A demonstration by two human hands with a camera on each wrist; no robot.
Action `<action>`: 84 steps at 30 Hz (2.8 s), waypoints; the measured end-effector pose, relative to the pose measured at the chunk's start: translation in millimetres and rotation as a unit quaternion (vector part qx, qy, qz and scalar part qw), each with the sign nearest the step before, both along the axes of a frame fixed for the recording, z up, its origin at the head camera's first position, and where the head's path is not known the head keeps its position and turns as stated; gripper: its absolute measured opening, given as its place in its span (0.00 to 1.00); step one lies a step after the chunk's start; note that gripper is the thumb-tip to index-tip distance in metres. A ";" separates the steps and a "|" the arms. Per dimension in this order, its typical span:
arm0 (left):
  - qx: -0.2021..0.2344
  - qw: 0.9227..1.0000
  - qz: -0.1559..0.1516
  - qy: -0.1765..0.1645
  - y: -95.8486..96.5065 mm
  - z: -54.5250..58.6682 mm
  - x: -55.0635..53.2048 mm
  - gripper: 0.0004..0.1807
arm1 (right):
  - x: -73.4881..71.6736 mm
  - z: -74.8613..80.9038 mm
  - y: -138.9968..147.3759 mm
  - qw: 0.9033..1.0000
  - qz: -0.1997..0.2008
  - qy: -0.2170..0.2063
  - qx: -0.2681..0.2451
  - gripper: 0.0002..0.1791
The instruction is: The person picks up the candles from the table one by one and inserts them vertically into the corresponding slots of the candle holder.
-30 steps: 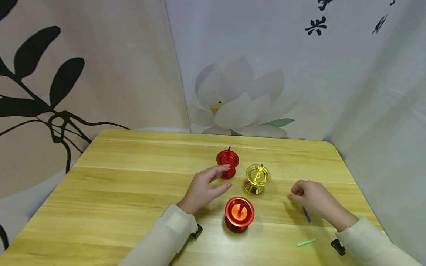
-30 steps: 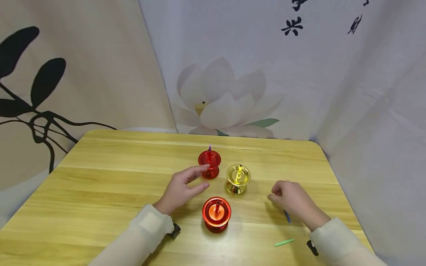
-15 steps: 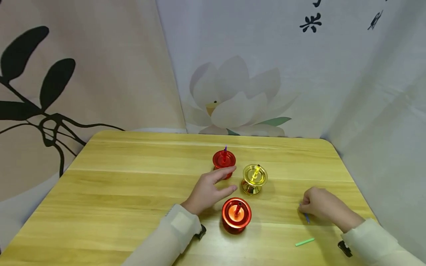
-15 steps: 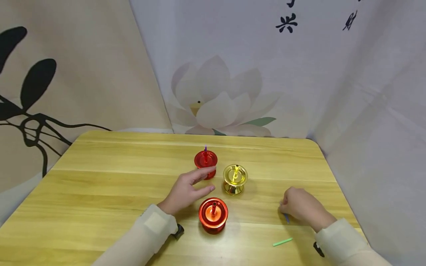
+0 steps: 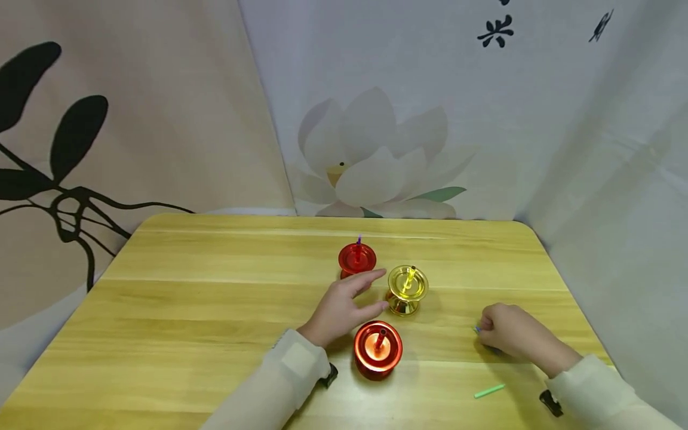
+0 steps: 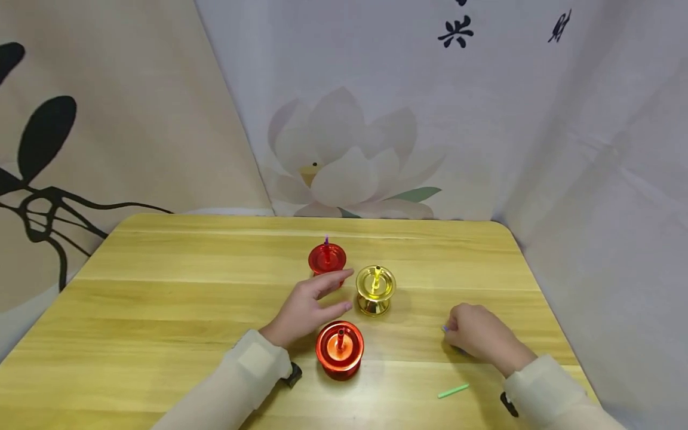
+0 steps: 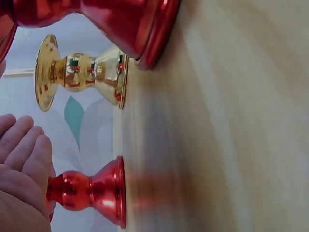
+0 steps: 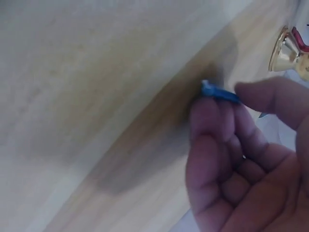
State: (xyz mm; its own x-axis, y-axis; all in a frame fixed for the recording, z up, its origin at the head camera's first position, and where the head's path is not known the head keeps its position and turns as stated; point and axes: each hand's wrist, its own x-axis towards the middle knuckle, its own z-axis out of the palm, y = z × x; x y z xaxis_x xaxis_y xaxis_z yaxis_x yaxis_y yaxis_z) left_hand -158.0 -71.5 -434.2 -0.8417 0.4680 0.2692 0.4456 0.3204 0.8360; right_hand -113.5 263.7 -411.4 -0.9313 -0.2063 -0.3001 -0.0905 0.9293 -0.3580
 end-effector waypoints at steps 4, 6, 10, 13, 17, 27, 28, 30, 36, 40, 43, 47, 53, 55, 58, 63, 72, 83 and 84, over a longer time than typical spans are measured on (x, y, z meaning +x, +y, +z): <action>-0.014 1.000 -0.004 -0.025 4.3 0.3 -2.0 0.35 | -0.2 0.7 -3.7 1.000 -0.009 0.022 -0.021 0.06; -0.022 0.999 -0.011 -0.041 5.9 0.1 -3.5 0.37 | 0.8 1.0 -6.1 0.999 -0.012 0.034 -0.034 0.06; -0.035 0.998 -0.030 -0.052 9.4 -1.8 -8.6 0.41 | 3.3 1.6 -10.7 0.996 -0.018 0.055 -0.064 0.06; -0.035 0.998 -0.037 -0.044 12.3 -2.7 -12.6 0.42 | 3.7 2.2 -13.6 0.994 -0.022 0.066 -0.084 0.05; -0.035 0.998 -0.038 -0.046 16.0 -3.1 -16.1 0.42 | 2.8 2.6 -17.8 0.990 -0.033 0.093 -0.103 0.04; -0.064 0.995 -0.038 -0.063 24.5 -4.4 -22.4 0.46 | 0.7 10.7 -39.5 0.971 -0.052 0.091 -0.215 0.04; -0.067 0.995 -0.039 -0.063 24.7 -4.4 -22.9 0.46 | 0.1 11.7 -42.2 0.970 -0.050 0.095 -0.220 0.03; -0.075 0.995 -0.037 -0.059 25.1 -4.2 -24.2 0.46 | -1.2 13.2 -47.1 0.966 -0.048 0.103 -0.230 0.03; -0.108 0.993 -0.032 -0.044 25.5 -1.2 -28.6 0.44 | -6.1 18.2 -60.1 0.952 -0.039 0.142 -0.269 0.04; -0.120 0.992 -0.031 -0.034 25.4 1.1 -30.7 0.43 | -9.9 24.1 -68.0 0.943 -0.044 0.165 -0.287 0.04; -0.122 0.992 -0.033 -0.025 25.7 2.1 -32.0 0.43 | -13.9 28.8 -73.0 0.936 -0.053 0.176 -0.302 0.04; -0.121 0.992 -0.036 -0.026 26.0 2.0 -33.0 0.43 | -19.7 35.5 -78.1 0.927 -0.055 0.200 -0.312 0.03; -0.113 0.992 -0.039 -0.036 26.5 -0.3 -33.2 0.44 | -24.6 43.0 -84.1 0.922 -0.051 0.219 -0.315 0.03; -0.111 0.992 -0.040 -0.037 27.1 -1.0 -33.5 0.44 | -25.5 44.7 -85.6 0.919 -0.052 0.226 -0.319 0.03; -0.111 0.992 -0.041 -0.038 28.1 -1.9 -34.0 0.44 | -26.7 47.3 -87.8 0.914 -0.052 0.240 -0.322 0.02; -0.113 0.992 -0.042 -0.040 28.9 -2.4 -35.0 0.44 | -29.4 51.1 -91.5 0.909 -0.048 0.254 -0.328 0.02; -0.116 0.991 -0.045 -0.043 29.9 -1.2 -33.4 0.45 | -31.3 54.0 -95.8 0.914 -0.052 0.260 -0.307 0.02; -0.112 0.992 -0.044 -0.047 29.4 -0.8 -31.1 0.45 | -32.1 48.9 -96.4 0.925 -0.033 0.258 -0.276 0.04; -0.111 0.992 -0.045 -0.048 29.4 -1.0 -30.8 0.45 | -31.9 47.7 -96.5 0.926 -0.030 0.258 -0.272 0.04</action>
